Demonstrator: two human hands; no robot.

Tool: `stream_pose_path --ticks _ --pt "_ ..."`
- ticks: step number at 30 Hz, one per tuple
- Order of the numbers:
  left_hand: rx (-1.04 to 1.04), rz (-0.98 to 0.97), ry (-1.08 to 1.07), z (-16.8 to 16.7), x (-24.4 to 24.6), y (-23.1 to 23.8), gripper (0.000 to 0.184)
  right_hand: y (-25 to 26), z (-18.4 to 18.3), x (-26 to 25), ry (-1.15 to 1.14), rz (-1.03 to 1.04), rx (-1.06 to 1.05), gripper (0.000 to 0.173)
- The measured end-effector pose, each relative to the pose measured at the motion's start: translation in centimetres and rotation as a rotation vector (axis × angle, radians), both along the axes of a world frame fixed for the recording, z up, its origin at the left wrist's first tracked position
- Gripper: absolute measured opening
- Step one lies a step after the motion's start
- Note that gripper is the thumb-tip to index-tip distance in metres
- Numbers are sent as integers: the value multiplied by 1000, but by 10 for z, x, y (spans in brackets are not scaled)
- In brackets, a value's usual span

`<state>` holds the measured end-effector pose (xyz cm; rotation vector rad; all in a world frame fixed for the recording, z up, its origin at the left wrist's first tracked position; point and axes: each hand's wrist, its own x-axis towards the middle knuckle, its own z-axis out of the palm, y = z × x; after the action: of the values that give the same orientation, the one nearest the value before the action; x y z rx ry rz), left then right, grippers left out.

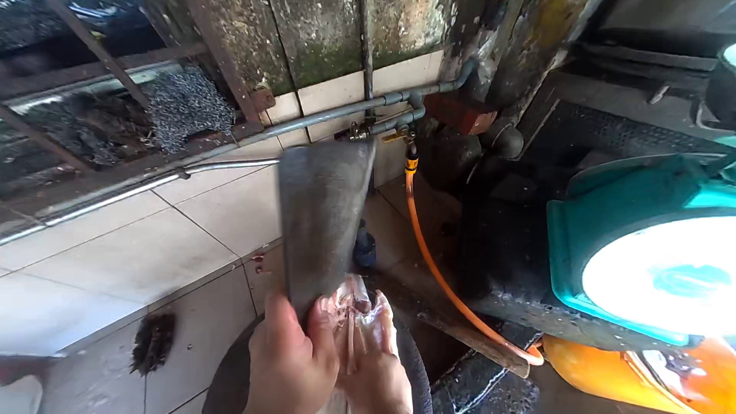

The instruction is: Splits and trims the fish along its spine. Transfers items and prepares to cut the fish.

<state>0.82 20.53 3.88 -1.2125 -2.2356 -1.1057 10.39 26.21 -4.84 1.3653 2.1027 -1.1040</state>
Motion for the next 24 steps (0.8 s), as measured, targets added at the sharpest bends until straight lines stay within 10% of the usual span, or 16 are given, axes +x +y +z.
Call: stream_pose_path --ticks 6,13,17,20,24 --pt "-769 26 -494 -50 -3 17 44 -3 -8 3 82 10 72 87" --pt "-70 41 -45 14 -11 6 41 0 -1 0 -17 35 7 100" --pt "-737 75 -439 -45 7 9 48 -8 -12 3 69 5 121 87" --pt "-881 61 -552 -29 -3 19 40 -5 -7 3 55 -31 74 89" --pt "-264 64 -141 4 -9 6 28 -4 -3 0 -7 23 34 94"
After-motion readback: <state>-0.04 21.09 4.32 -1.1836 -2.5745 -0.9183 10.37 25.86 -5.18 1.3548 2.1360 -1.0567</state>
